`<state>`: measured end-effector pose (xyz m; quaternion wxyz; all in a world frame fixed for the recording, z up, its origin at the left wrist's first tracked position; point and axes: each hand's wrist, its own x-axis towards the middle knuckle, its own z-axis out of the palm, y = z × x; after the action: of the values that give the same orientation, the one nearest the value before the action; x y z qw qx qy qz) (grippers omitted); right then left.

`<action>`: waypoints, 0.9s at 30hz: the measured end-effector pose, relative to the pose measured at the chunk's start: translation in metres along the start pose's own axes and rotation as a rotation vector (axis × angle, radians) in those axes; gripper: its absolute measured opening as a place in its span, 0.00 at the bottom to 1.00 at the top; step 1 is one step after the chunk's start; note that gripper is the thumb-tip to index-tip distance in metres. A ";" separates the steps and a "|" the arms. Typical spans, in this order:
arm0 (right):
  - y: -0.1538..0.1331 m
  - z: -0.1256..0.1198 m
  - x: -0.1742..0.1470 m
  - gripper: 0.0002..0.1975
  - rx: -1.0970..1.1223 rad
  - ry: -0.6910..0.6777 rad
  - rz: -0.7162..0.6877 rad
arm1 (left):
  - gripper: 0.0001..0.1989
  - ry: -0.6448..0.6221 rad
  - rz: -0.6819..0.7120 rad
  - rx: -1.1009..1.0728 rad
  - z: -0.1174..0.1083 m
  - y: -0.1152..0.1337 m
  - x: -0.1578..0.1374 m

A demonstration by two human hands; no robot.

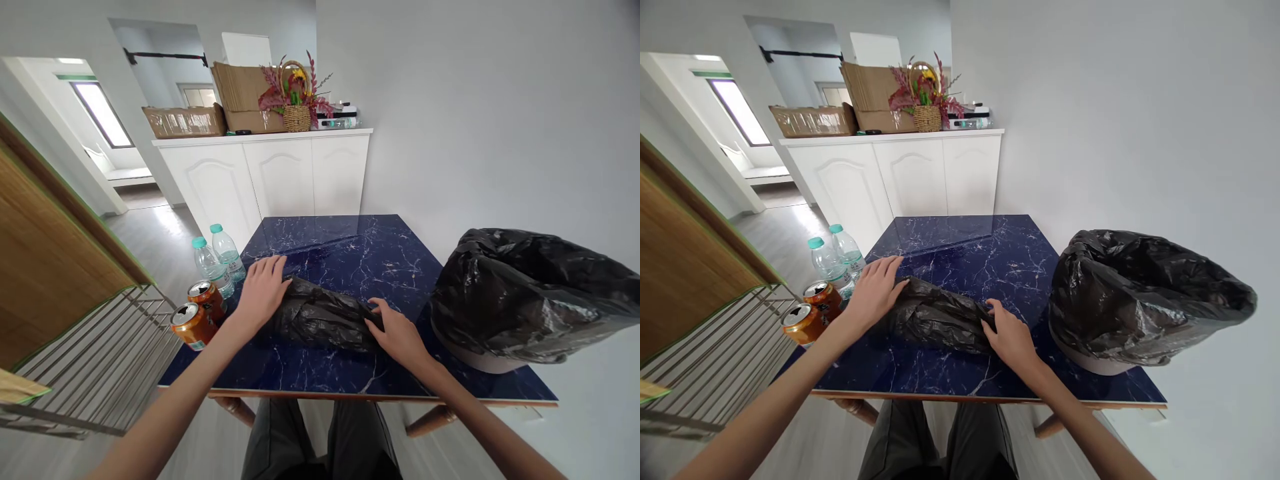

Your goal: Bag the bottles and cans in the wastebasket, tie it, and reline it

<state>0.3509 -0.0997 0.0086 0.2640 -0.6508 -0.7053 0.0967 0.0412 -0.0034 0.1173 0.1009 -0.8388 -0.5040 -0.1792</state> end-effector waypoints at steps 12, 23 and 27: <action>-0.017 0.048 0.029 0.33 -0.167 -0.132 -0.264 | 0.31 -0.279 0.253 -0.112 0.115 0.010 -0.035; 0.022 0.055 0.029 0.33 -0.109 -0.225 -0.280 | 0.31 -0.270 0.105 -0.141 0.110 -0.065 -0.076; 0.029 0.050 0.036 0.32 -0.101 -0.242 -0.330 | 0.29 -0.221 0.135 -0.183 0.093 -0.067 -0.089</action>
<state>0.3512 -0.0507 -0.0385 0.1566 -0.5226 -0.8328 0.0940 -0.0377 -0.0114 -0.0048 -0.0201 -0.8911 -0.4362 -0.1238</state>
